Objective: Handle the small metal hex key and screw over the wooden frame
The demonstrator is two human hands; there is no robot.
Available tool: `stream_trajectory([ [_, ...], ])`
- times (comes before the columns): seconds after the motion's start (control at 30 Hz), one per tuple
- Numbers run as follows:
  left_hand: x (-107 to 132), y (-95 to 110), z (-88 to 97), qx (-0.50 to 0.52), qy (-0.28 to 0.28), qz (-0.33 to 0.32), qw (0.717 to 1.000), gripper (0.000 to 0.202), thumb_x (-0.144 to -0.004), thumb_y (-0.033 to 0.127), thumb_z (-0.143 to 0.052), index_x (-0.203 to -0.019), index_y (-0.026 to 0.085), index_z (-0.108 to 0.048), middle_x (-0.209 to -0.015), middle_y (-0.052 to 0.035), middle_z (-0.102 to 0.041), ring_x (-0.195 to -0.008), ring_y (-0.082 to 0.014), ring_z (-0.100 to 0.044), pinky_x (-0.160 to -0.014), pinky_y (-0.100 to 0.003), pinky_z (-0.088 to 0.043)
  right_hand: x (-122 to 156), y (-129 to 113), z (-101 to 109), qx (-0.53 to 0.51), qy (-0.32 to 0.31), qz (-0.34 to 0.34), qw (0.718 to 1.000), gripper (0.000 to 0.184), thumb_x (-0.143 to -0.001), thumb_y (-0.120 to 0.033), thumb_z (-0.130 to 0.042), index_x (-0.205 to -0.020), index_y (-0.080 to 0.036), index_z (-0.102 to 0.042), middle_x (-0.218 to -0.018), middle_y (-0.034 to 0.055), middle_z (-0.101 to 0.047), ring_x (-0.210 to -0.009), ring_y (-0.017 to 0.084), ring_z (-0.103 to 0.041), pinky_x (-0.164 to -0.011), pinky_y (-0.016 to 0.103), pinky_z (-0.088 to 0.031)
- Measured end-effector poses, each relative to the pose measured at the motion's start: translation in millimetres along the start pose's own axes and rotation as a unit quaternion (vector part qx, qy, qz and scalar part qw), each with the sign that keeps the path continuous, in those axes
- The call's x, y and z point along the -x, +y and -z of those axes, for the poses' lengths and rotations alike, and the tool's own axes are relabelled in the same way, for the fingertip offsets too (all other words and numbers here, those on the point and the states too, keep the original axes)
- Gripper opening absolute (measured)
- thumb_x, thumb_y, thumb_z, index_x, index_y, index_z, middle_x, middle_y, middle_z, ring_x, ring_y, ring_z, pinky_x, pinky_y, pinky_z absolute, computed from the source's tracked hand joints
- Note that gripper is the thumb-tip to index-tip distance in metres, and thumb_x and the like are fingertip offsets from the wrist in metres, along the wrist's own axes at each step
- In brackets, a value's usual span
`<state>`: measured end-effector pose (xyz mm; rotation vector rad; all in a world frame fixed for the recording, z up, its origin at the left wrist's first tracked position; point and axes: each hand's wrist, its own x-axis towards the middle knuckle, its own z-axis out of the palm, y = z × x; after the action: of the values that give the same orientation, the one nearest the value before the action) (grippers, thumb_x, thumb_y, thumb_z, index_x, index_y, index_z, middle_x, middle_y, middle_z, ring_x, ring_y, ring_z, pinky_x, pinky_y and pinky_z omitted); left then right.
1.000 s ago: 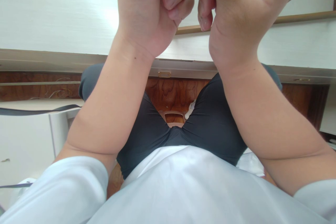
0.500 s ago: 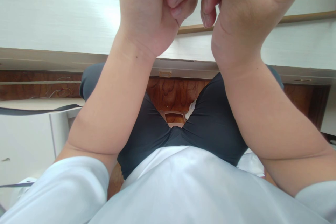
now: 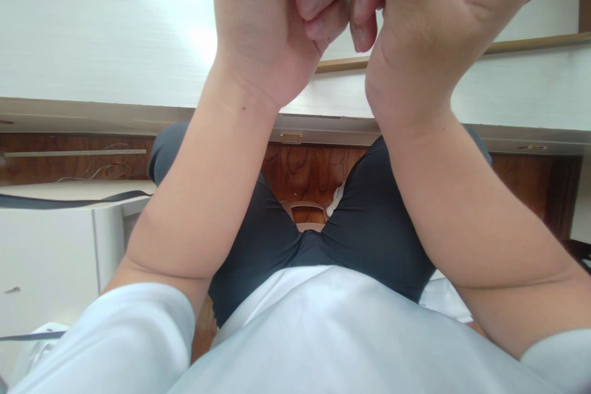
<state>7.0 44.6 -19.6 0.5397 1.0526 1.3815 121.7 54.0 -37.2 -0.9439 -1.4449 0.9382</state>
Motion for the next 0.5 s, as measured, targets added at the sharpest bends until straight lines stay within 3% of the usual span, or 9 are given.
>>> stream_trajectory([
  [0.03,0,1,-0.7,-0.002,-0.004,-0.001,1.000,0.077,-0.093,0.058,0.021,-0.071,0.010,-0.035,-0.084,0.0005,-0.037,-0.135,-0.0241,-0.061,-0.080,-0.013,-0.050,0,-4,-1,-0.002,-0.002,0.036,0.999,0.041,-0.093,-0.018,-0.018,-0.063,-0.021,-0.046,-0.055,-0.0144,-0.048,-0.089,0.011,-0.077,-0.097,0.027,-0.055],
  [0.07,-1,1,-1.5,0.001,-0.012,-0.001,1.000,0.076,-0.094,0.057,0.021,-0.070,0.010,-0.034,-0.082,-0.0004,-0.035,-0.139,-0.0255,-0.058,-0.080,-0.013,-0.051,1,-7,-2,-0.001,-0.003,0.066,0.998,0.033,-0.091,-0.020,-0.030,-0.061,-0.023,-0.044,-0.053,-0.0130,-0.047,-0.089,0.013,-0.078,-0.075,0.020,-0.056],
  [0.13,0,3,-3.3,0.019,-0.030,0.001,0.999,0.072,-0.099,0.059,0.014,-0.069,0.011,-0.032,-0.079,-0.0020,-0.031,-0.145,-0.0286,-0.053,-0.080,-0.011,-0.053,1,-11,-3,-0.003,-0.007,0.094,0.996,0.028,-0.087,-0.020,-0.041,-0.059,-0.023,-0.043,-0.052,-0.0124,-0.047,-0.083,0.013,-0.078,-0.056,0.012,-0.048],
  [0.2,2,6,-5.3,0.042,-0.036,0.012,0.998,0.072,-0.100,0.062,0.010,-0.067,0.012,-0.030,-0.077,-0.0033,-0.028,-0.146,-0.0293,-0.052,-0.076,-0.007,-0.052,1,-13,-3,-0.013,-0.028,0.114,0.993,0.030,-0.086,-0.019,-0.037,-0.058,-0.022,-0.044,-0.050,-0.0119,-0.045,-0.080,0.013,-0.078,-0.054,0.010,-0.047],
  [0.3,8,9,-8.3,0.058,-0.030,0.033,0.997,0.075,-0.092,0.066,0.024,-0.067,0.013,-0.023,-0.079,-0.0040,-0.020,-0.138,-0.0243,-0.061,-0.068,0.000,-0.046,0,-15,-3,-0.005,-0.060,0.155,0.986,0.036,-0.083,-0.018,-0.021,-0.058,-0.020,-0.046,-0.046,-0.0109,-0.039,-0.082,0.013,-0.078,-0.053,0.008,-0.045],
  [0.4,12,11,-10.3,0.048,-0.025,0.029,0.998,0.070,-0.087,0.061,0.034,-0.068,0.016,-0.016,-0.082,-0.0037,-0.012,-0.128,-0.0186,-0.068,-0.064,0.001,-0.041,1,-17,-3,0.012,-0.054,0.177,0.983,0.034,-0.082,-0.018,-0.015,-0.059,-0.022,-0.040,-0.045,-0.0117,-0.037,-0.075,0.009,-0.077,-0.055,0.008,-0.044],
  [0.5,14,11,-10.8,0.046,-0.016,0.028,0.998,0.065,-0.094,0.061,0.025,-0.069,0.017,-0.016,-0.082,-0.0033,-0.011,-0.121,-0.0162,-0.071,-0.061,0.001,-0.039,2,-17,-4,-0.017,-0.055,0.193,0.980,0.034,-0.082,-0.019,-0.015,-0.059,-0.022,-0.041,-0.045,-0.0118,-0.033,-0.067,0.006,-0.075,-0.060,0.010,-0.048],
])
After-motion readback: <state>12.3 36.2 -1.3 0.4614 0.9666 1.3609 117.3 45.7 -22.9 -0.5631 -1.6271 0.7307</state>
